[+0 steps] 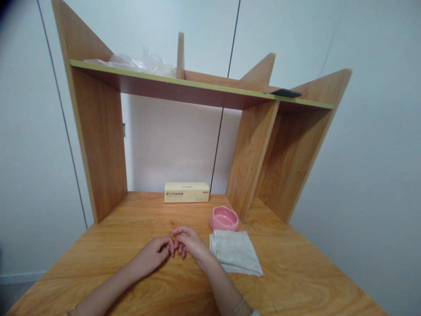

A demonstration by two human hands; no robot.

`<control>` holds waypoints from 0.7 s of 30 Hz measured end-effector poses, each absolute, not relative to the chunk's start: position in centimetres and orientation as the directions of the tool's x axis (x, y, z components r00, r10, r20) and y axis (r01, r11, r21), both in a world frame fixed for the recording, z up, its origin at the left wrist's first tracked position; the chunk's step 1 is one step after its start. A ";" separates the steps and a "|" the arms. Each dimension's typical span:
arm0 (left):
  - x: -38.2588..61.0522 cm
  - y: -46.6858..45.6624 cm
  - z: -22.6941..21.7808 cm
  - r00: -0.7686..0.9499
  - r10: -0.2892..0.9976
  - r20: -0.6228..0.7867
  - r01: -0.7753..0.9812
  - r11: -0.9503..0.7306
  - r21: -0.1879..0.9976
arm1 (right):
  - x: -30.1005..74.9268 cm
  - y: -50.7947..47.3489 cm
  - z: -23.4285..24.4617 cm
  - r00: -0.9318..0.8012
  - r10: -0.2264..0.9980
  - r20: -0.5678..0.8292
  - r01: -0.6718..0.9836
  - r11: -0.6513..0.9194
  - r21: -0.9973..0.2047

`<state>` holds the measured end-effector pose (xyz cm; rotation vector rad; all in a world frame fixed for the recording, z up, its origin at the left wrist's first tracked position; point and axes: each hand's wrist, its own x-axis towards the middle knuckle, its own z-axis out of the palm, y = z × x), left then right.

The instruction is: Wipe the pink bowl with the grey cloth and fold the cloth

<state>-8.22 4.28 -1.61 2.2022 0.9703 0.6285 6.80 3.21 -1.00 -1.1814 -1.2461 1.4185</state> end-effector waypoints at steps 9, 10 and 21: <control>-8.2 4.3 -1.7 0.606 0.776 0.177 0.462 -0.524 0.716 | 6.8 3.1 -1.0 -0.157 0.983 -0.100 -0.028 -0.105 -0.994; -8.2 4.3 -1.8 0.609 0.772 0.181 0.457 -0.528 0.716 | 6.8 3.1 -1.0 -0.159 0.982 -0.099 -0.026 -0.105 -0.994; -8.2 4.6 -2.2 0.609 0.771 0.188 0.452 -0.532 0.716 | 6.7 3.0 -0.7 -0.144 0.984 -0.106 -0.013 -0.108 -0.994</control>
